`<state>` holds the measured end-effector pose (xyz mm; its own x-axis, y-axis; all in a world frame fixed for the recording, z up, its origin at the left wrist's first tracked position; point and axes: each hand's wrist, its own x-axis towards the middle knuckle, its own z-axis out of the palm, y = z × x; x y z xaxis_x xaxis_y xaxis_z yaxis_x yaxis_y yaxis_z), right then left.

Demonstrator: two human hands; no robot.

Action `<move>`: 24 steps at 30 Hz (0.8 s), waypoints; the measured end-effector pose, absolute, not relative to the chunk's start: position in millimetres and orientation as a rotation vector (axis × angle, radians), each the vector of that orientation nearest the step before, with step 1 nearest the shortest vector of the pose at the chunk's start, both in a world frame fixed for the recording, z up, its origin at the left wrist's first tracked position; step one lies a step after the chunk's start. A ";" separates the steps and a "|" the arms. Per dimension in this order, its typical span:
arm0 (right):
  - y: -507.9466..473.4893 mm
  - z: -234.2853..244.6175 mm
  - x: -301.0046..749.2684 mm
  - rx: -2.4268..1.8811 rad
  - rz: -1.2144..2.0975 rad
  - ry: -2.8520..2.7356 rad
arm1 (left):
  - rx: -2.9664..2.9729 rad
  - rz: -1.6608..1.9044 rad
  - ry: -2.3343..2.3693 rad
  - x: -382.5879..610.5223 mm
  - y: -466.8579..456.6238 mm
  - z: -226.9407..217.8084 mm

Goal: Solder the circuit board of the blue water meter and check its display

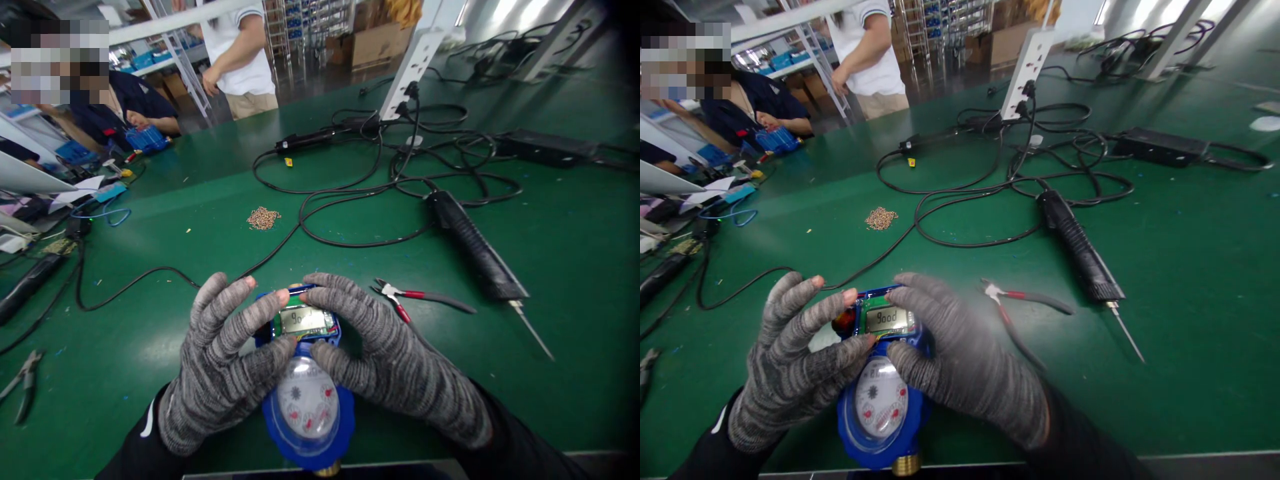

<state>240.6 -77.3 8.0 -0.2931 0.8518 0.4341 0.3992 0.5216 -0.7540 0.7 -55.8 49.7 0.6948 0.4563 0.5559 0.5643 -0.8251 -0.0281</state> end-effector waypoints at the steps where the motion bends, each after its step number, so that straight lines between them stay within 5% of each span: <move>1: -77.5 8.0 240.7 -1.026 0.660 -1.895 | -2.707 -0.803 -0.807 0.7 -54.9 50.6; 24: -77.5 7.6 242.3 -1.027 0.647 -1.908 | -2.846 -0.735 -0.552 3.6 -41.7 57.4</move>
<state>242.3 -77.5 7.6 -0.2994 0.8480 0.4374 0.4067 0.5281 -0.7455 3.6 -41.7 57.4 0.8120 0.3127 0.4928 0.3864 -0.9209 -0.0523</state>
